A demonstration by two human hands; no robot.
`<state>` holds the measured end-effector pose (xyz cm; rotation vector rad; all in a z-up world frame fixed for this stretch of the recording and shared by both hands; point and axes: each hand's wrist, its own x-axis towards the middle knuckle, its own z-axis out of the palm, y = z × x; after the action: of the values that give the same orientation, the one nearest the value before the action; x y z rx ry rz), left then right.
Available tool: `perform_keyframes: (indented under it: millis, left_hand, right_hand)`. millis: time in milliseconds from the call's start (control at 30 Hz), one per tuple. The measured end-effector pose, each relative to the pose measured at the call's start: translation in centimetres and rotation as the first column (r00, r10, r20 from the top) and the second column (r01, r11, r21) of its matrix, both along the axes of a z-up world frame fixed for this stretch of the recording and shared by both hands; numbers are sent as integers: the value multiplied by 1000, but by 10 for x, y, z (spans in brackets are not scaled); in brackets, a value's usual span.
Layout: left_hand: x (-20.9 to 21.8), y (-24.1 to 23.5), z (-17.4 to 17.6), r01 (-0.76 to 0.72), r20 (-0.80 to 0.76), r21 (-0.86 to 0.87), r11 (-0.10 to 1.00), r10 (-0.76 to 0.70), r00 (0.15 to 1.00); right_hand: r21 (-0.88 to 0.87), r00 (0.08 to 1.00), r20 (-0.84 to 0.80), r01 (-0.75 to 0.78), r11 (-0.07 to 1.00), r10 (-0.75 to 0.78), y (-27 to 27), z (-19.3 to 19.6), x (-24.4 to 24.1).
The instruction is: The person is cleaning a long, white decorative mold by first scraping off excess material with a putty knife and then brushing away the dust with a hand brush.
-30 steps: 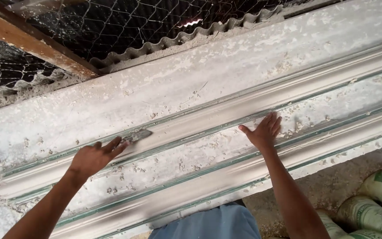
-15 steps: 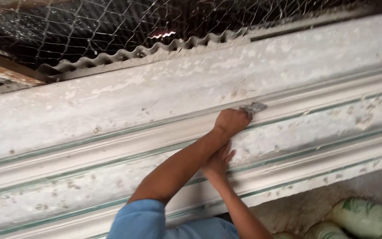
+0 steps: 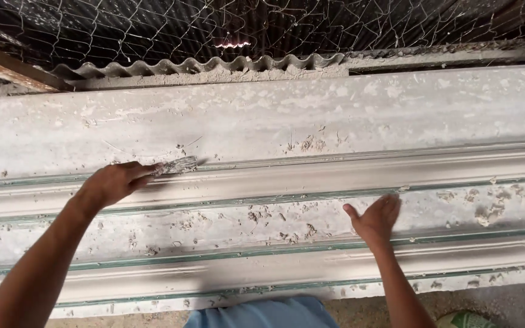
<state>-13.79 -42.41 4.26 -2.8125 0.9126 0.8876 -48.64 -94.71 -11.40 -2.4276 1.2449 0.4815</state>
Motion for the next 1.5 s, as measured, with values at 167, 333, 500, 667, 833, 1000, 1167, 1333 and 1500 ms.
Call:
perform_keyframes:
  millis: [167,333,500,667,833,1000,1167,1333,1500]
  left_hand:
    - [-18,-80,-28,79,-8,-163,983,-81,997]
    - [-90,-253,-82,168,31,-357,919,-168,985]
    - [-120,-284,-84,194,10,-439,878,-211,978]
    - [-61,-126,-35,176,-32,-269,947,-192,981]
    - [5,51,-14,56,-92,35,998,-53,994]
    - [12,52,-27,-22,-20,71,997,23,1000]
    - [-46,-175,-68,165,-12,-196,967,-170,985]
    - [-135,-363,-112,198,37,-430,881,-202,979]
    - [-138,-334,-92,410,201,-434,802,-357,912]
  right_hand:
    - [-49,999,-2,-37,998,37,-4,-20,2]
    - [-19,999,43,10,1000,-9,-6,-16,4]
    - [46,994,71,74,996,-78,3,1,-2]
    - [64,992,69,105,992,-109,10,6,-6]
    - [90,987,76,137,986,-144,4,-11,-10]
    - [103,987,129,86,991,-99,-5,-29,-14]
    - [111,985,77,142,984,-151,3,-14,-2]
    - [144,993,16,113,983,-116,-6,-31,-6]
    - [167,991,56,109,980,-120,-3,-22,-9]
